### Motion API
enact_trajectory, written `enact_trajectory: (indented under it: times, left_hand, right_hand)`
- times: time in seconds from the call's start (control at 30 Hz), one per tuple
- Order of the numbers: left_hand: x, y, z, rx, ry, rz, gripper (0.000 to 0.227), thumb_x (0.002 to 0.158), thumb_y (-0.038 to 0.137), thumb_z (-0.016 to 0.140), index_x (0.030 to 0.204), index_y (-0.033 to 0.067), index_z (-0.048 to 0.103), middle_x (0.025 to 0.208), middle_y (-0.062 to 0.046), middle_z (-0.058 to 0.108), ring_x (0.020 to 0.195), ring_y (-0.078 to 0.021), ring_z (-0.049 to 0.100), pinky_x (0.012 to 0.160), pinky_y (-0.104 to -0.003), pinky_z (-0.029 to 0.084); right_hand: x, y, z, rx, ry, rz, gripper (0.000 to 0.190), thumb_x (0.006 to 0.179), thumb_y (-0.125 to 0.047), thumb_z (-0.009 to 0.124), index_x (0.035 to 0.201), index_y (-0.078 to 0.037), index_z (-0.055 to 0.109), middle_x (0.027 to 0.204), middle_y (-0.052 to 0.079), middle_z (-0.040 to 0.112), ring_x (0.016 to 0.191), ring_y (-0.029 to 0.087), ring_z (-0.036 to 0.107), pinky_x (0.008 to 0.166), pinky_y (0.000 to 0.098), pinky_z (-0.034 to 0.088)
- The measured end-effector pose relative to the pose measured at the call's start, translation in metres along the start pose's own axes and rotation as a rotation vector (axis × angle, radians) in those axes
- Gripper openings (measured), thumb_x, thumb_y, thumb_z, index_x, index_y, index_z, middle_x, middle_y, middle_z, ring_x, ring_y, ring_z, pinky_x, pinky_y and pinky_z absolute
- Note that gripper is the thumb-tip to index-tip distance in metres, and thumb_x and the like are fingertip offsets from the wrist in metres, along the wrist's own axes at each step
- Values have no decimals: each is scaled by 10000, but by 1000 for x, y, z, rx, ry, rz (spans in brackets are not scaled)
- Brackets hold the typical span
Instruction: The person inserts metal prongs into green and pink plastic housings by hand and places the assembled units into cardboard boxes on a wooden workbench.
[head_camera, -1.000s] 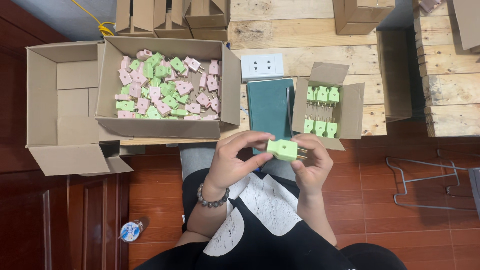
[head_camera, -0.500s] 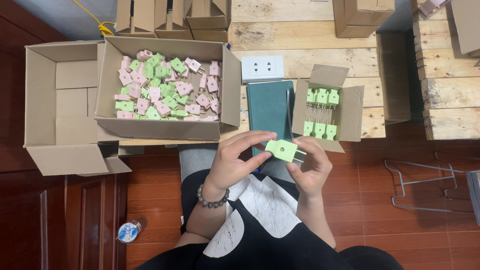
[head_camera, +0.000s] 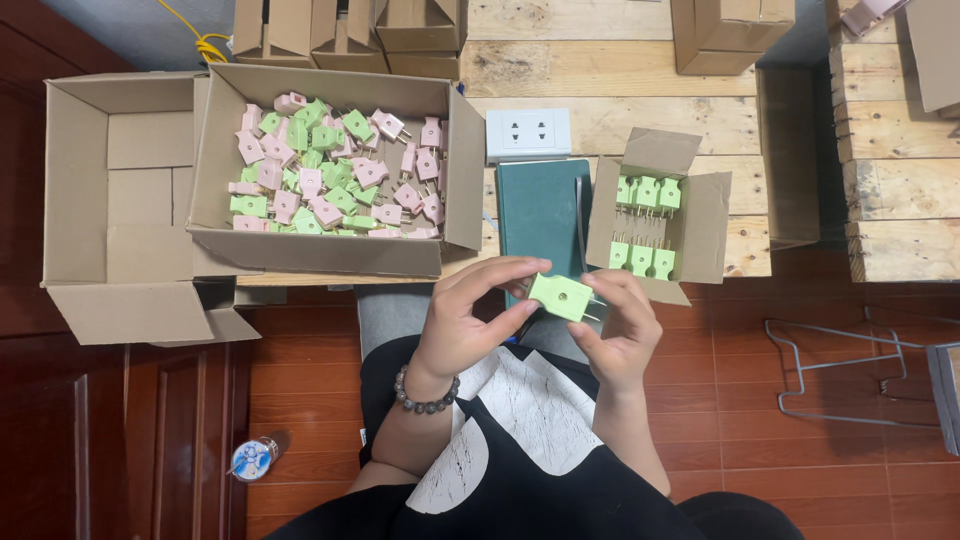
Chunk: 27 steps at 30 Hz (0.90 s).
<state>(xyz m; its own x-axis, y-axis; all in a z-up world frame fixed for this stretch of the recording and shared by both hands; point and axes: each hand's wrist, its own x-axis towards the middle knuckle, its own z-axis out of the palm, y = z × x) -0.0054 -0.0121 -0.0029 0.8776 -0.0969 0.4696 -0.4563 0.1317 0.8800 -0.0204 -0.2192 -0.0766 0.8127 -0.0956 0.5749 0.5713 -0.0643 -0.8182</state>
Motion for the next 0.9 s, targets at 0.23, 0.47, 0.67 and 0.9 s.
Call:
enact_trajectory:
  times: [0.23,0.47,0.67,0.9]
  left_hand:
    - [8,6,-13,36,-63,118,329,841,-2,843,1159,35,768,1118,-148,784,914,-300,746,761,-382,642]
    - [34,5,-46,301,-299,-84,379,865,68,828,1229,24,733,1166,-217,751,1010,-407,748,834,-470,630]
    - [73,-22,-63,591,-520,-244,330,924,116,742,1214,-40,727,1026,-290,745,889,-432,737,784,-497,604]
    - [175,-114,-70,1080,-597,-258,298,943,283,756,1129,51,772,962,-156,724,939,-367,734,863,-500,578]
  right_hand:
    - [6,-6,20,-34,-95,42,426,869,-123,832,1242,59,735,968,194,692,923,266,648,843,435,540]
    - [14,19,30,-57,-154,125,418,929,-136,770,1310,28,709,1046,184,702,938,260,650,869,431,539]
    - [18,69,55,-47,-177,276,428,980,-112,741,1392,-25,666,1206,184,685,1074,293,651,912,443,553]
    - [45,167,85,-690,-142,157,686,873,-128,814,1504,-83,550,1558,229,418,1466,475,385,1223,616,317]
